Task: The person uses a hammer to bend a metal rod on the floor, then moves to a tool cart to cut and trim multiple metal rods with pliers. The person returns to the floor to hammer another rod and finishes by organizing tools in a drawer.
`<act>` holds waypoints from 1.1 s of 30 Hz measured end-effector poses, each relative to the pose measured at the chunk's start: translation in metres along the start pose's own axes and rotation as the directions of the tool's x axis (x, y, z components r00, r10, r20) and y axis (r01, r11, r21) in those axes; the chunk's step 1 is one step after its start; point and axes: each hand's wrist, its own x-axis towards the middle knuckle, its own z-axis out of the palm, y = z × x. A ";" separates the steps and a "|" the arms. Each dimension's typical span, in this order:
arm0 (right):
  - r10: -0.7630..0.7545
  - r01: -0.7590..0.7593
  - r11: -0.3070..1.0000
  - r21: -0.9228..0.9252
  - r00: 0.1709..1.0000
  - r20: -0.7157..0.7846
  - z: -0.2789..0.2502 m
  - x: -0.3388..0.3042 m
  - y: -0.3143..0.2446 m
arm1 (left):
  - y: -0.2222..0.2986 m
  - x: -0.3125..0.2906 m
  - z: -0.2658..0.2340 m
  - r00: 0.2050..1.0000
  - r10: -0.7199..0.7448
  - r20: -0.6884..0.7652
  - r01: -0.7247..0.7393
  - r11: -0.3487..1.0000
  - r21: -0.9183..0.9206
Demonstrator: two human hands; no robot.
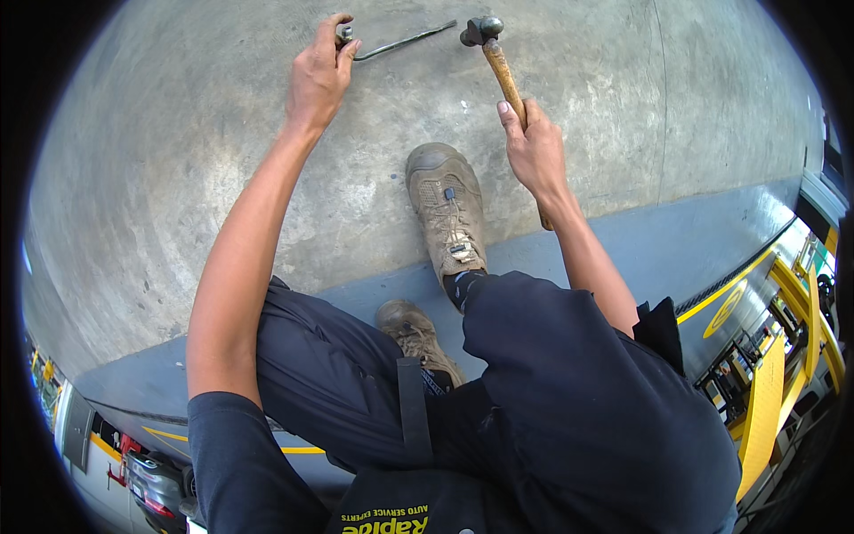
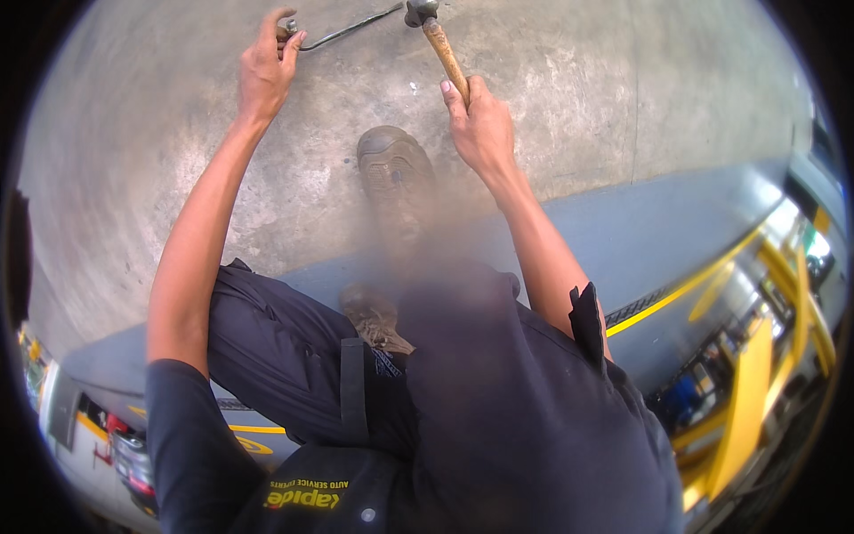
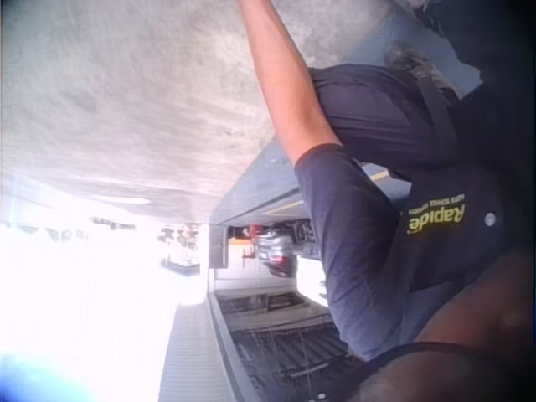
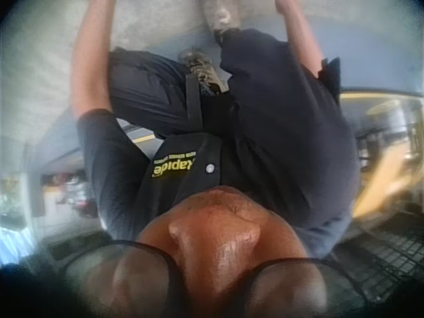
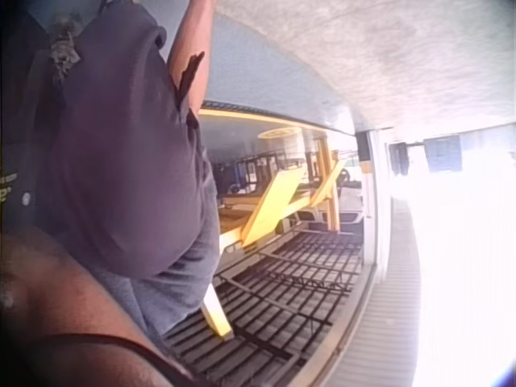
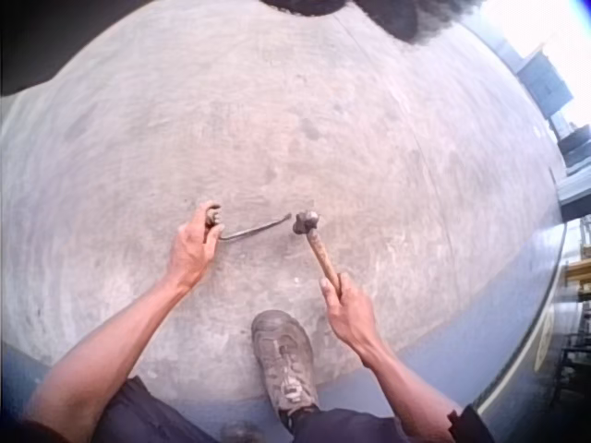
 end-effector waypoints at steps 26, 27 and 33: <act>-0.148 0.149 0.989 0.015 0.987 -0.054 -0.004 0.016 -0.034 | 0.003 -0.017 0.000 0.883 0.435 0.177 -0.469 0.800 0.373; -0.176 0.183 0.981 0.061 0.979 -0.104 -0.006 0.016 -0.038 | 0.002 -0.015 -0.001 0.886 0.424 0.185 -0.463 0.811 0.359; -0.165 0.178 0.981 0.073 0.973 -0.161 -0.005 0.016 -0.042 | 0.002 -0.013 0.000 0.958 0.229 0.175 -0.278 0.894 0.351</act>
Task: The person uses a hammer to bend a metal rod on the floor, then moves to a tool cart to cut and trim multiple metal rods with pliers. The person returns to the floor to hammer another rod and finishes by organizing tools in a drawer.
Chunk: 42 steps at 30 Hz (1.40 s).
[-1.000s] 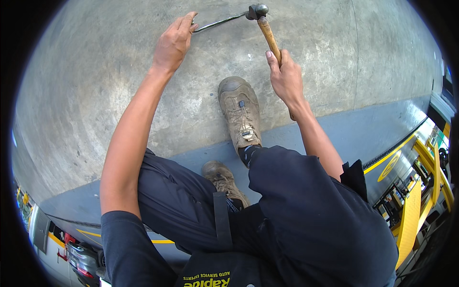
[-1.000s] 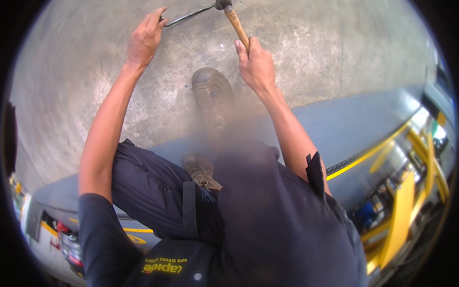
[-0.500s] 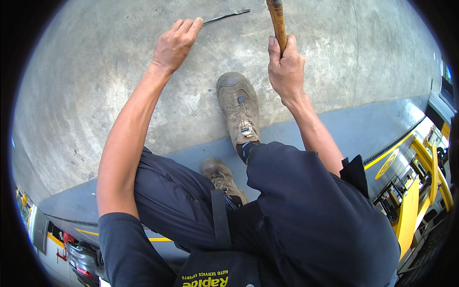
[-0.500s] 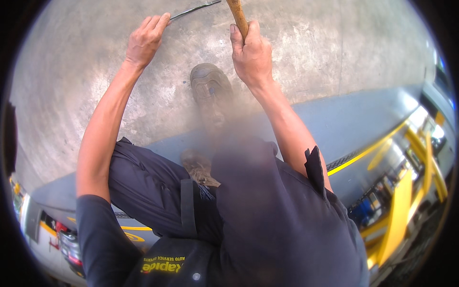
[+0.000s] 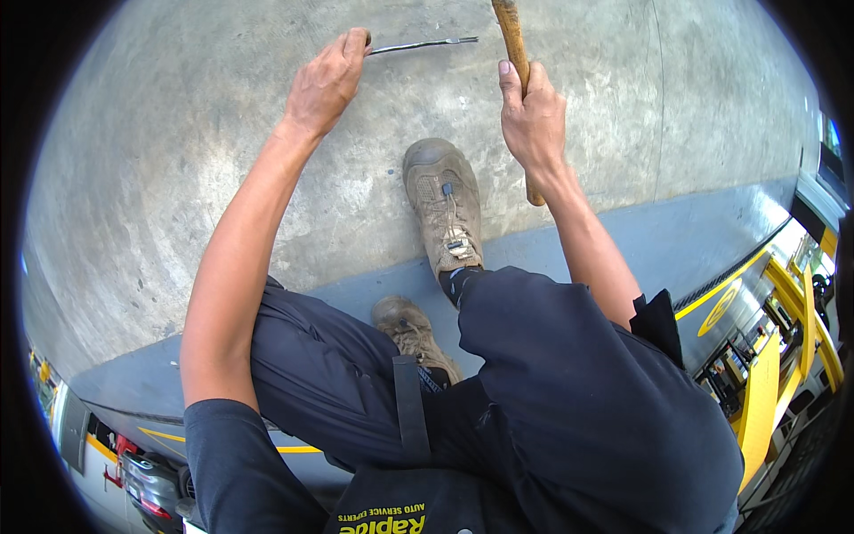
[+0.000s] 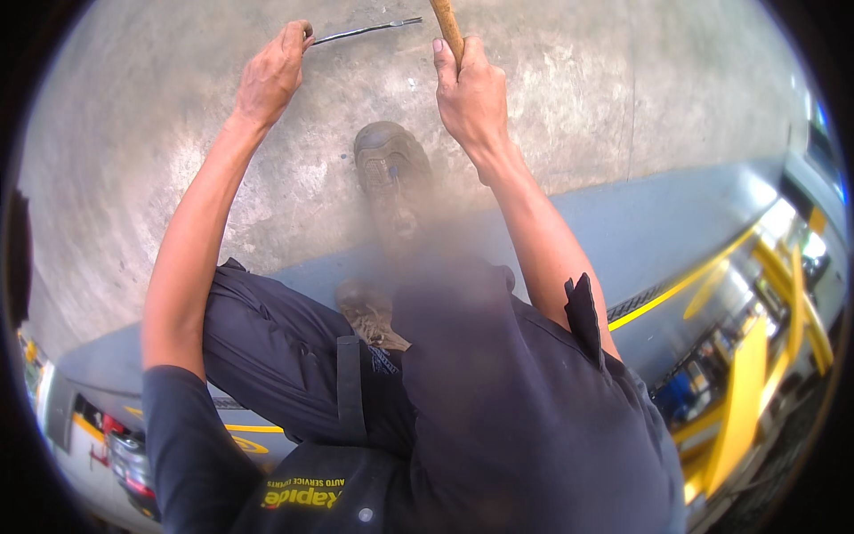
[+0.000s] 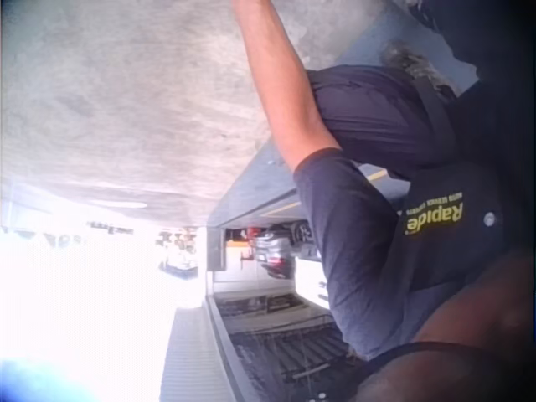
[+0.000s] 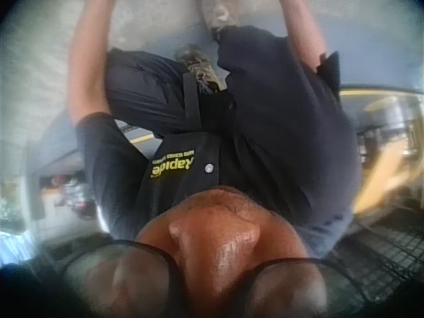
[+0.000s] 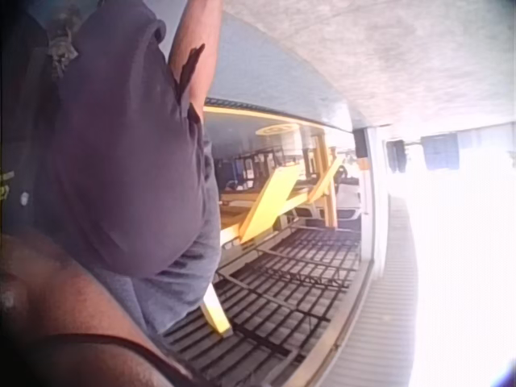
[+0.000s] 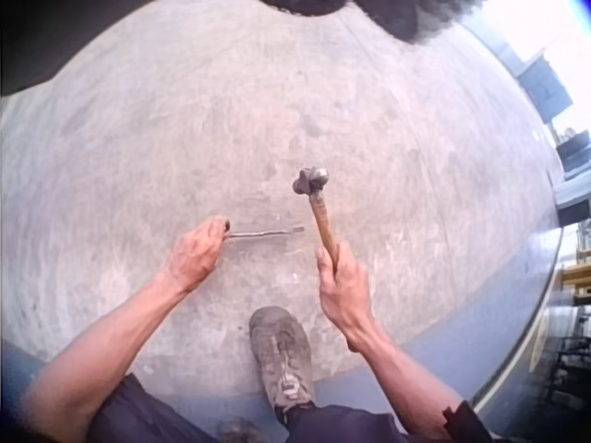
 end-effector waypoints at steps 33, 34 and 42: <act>0.066 -0.021 0.977 -0.212 0.976 0.206 0.011 -0.009 0.016 | 0.010 -0.014 0.004 0.987 0.134 0.091 -0.148 0.973 0.175; 0.064 -0.032 0.988 -0.150 0.975 0.215 0.011 -0.010 0.015 | 0.010 -0.014 0.004 0.987 0.142 0.080 -0.155 0.971 0.184; 0.052 -0.023 0.985 -0.173 0.985 0.166 0.009 -0.024 0.020 | 0.011 -0.020 0.006 0.986 0.145 0.087 -0.160 0.964 0.212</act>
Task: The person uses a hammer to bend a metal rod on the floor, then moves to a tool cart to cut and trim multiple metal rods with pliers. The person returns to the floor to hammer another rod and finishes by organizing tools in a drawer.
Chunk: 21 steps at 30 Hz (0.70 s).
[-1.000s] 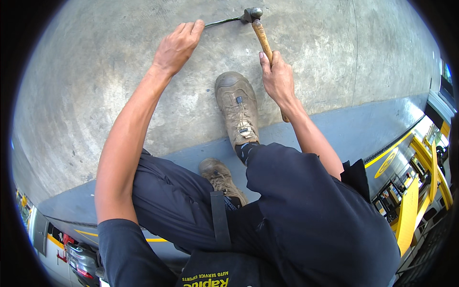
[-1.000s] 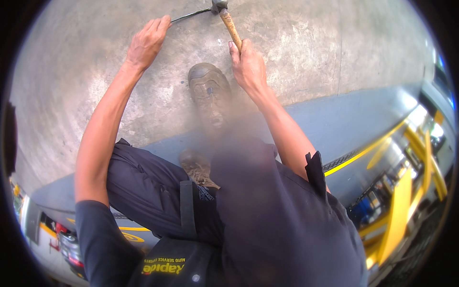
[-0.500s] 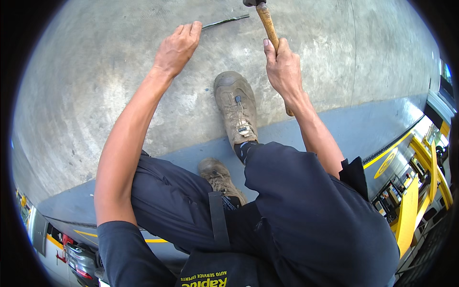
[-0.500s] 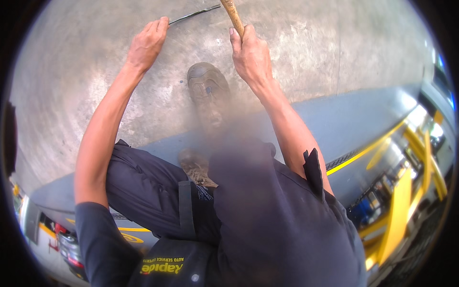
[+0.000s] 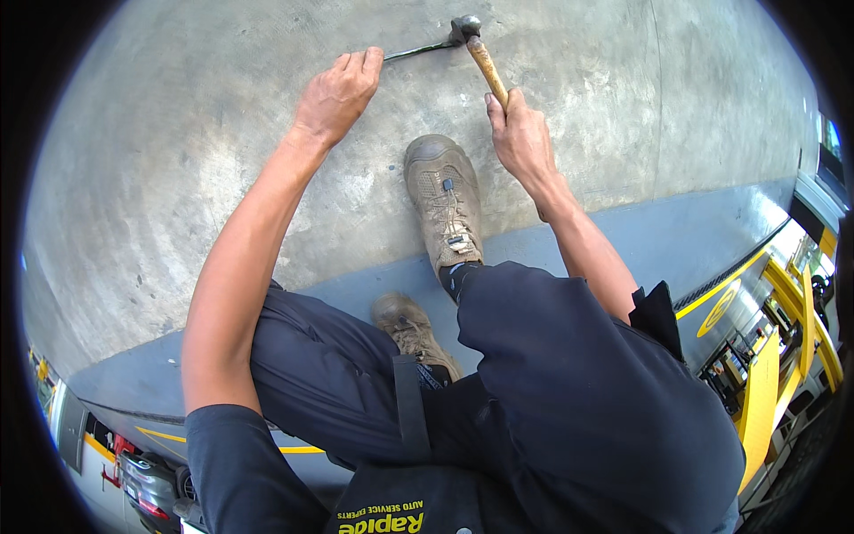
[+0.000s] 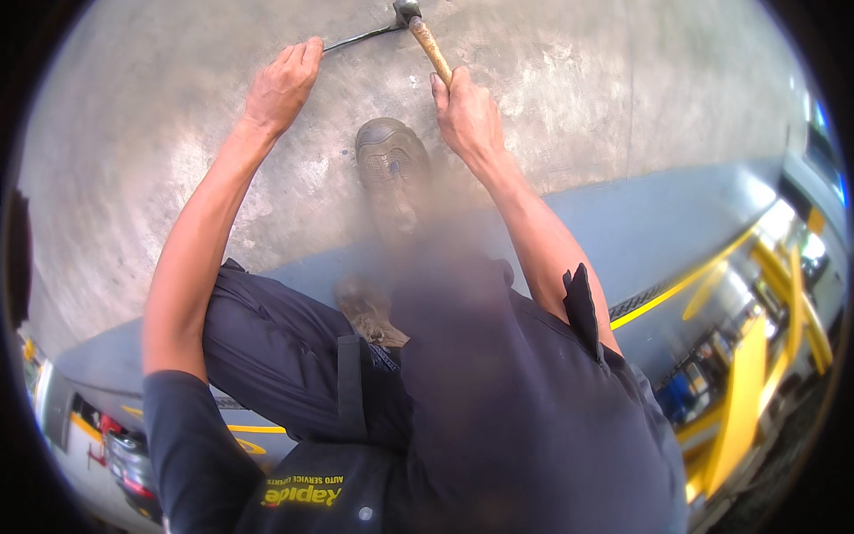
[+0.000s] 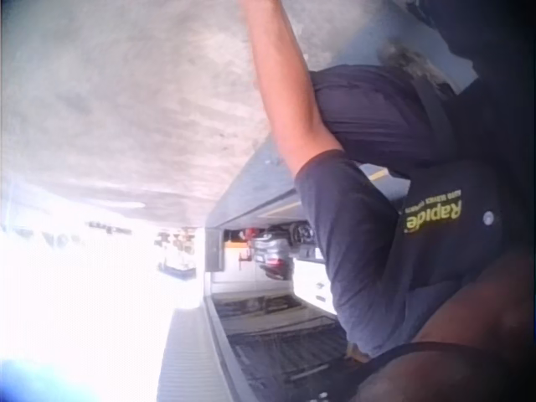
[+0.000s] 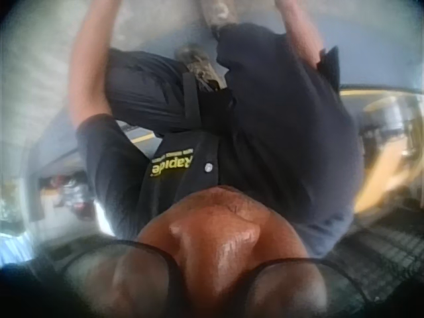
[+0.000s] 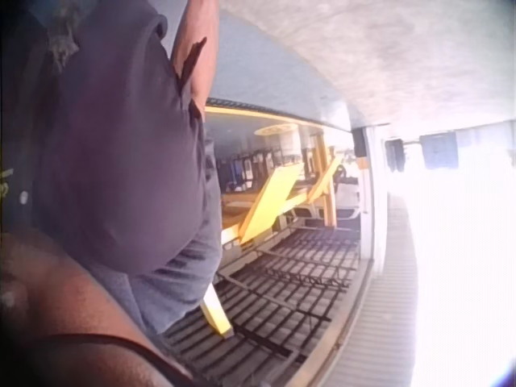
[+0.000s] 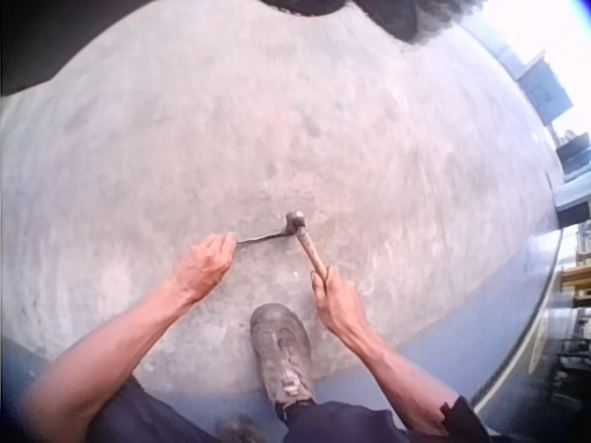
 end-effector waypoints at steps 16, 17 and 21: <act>0.025 -0.019 0.998 -0.066 0.996 0.091 -0.001 0.009 0.004 | -0.001 0.002 -0.001 1.000 -0.023 -0.007 0.022 0.998 -0.066; -0.031 0.034 0.999 -0.041 0.998 0.052 0.001 0.008 0.004 | -0.001 0.002 -0.001 1.000 -0.030 -0.006 0.029 0.998 -0.056; -0.038 0.038 0.998 0.053 0.999 -0.010 0.008 0.008 0.010 | -0.001 0.001 -0.004 0.999 -0.022 -0.039 0.019 0.997 -0.075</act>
